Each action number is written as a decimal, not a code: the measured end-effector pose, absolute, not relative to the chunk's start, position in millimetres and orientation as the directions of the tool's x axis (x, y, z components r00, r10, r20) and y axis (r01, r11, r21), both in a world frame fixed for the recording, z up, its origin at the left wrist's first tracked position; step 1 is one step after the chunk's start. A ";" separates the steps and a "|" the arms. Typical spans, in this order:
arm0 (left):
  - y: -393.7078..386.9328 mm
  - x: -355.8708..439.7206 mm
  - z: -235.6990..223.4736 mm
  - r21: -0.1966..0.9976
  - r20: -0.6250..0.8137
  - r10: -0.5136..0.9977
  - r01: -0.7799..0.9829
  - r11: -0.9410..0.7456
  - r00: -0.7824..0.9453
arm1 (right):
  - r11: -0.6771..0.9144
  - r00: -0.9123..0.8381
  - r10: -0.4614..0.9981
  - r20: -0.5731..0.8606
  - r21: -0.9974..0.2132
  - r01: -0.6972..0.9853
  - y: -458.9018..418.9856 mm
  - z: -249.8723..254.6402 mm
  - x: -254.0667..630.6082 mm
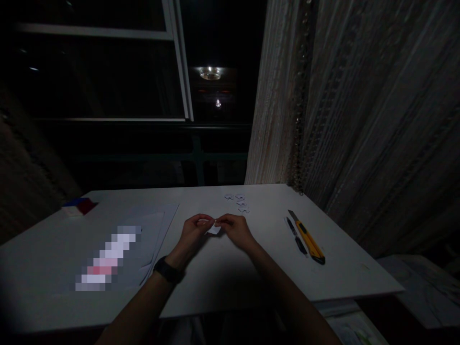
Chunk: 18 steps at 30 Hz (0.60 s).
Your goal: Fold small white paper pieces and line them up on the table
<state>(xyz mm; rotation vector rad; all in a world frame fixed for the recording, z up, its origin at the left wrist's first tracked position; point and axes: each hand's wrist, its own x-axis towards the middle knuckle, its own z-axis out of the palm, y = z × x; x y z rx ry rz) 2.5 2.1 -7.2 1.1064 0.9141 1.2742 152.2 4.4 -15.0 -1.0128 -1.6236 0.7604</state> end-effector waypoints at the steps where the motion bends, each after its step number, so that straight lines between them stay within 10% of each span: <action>1: 2.3 2.5 -7.2 0.971 0.080 0.992 -0.233 -0.055 0.099 | 0.435 -0.115 0.900 0.419 -0.864 0.253 4.4 -13.8 153.2; 18: 2.0 5.7 -7.2 0.978 0.206 0.978 0.019 -0.207 0.035 | 0.356 -0.115 0.934 0.337 -0.899 0.257 9.4 -10.6 159.7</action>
